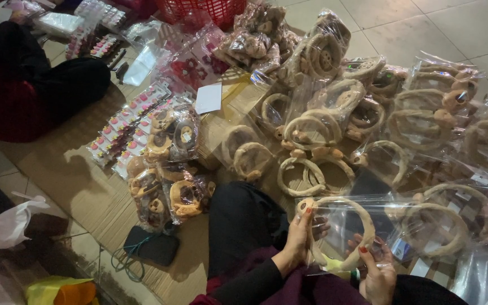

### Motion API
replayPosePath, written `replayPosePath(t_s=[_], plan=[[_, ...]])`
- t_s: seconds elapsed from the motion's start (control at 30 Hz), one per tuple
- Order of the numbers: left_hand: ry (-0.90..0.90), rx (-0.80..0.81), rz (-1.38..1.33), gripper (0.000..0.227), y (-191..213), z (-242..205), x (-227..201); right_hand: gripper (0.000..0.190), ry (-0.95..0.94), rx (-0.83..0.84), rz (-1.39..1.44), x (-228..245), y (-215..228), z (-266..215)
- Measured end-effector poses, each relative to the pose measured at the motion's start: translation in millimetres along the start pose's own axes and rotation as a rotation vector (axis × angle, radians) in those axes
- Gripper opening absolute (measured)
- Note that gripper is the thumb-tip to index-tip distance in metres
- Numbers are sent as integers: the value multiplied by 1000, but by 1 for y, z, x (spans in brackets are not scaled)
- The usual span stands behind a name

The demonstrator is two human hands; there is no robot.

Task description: The person sits on the floor and packs plush animal headbands into clear plastic bags. They insert each headband into a bag, smooth the plastic, and place a white paper insert inside before setting the packaged item aside.

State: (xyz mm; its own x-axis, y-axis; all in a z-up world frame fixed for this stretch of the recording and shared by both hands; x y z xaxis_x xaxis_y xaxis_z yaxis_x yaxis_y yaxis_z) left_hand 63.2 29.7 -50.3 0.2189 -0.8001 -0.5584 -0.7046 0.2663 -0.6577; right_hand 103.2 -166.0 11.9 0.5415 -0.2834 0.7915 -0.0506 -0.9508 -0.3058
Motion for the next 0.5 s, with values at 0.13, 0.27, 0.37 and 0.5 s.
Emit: replayPosePath(t_s=[0.13,0.27,0.37,0.5], plan=[[29,-6,10,40,3,3,2,56,-19,-28,-30,0,3,-1],[69,64,43,35,3,3,-4,58,56,22,36,6,4,-1],[-214,24,309,74,52,65,-2,53,107,44,-98,16,21,3],[-648,182,573,51,5,43,-84,60,55,184,-127,9,55,22]])
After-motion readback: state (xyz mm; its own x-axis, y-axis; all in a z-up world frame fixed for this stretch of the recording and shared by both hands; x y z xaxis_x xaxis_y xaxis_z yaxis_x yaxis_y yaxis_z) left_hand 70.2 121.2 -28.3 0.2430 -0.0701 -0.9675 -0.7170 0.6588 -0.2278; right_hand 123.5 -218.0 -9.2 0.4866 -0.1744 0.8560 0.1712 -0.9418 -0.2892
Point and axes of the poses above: each hand's wrist, its own z-axis towards the middle knuckle, its own y-axis out of the back of the hand, x = y × z, the point moved 9 cm from there along z, towards the middle knuckle, and after that the axes turned 15 degrees about -y, right-handed, at the moved point
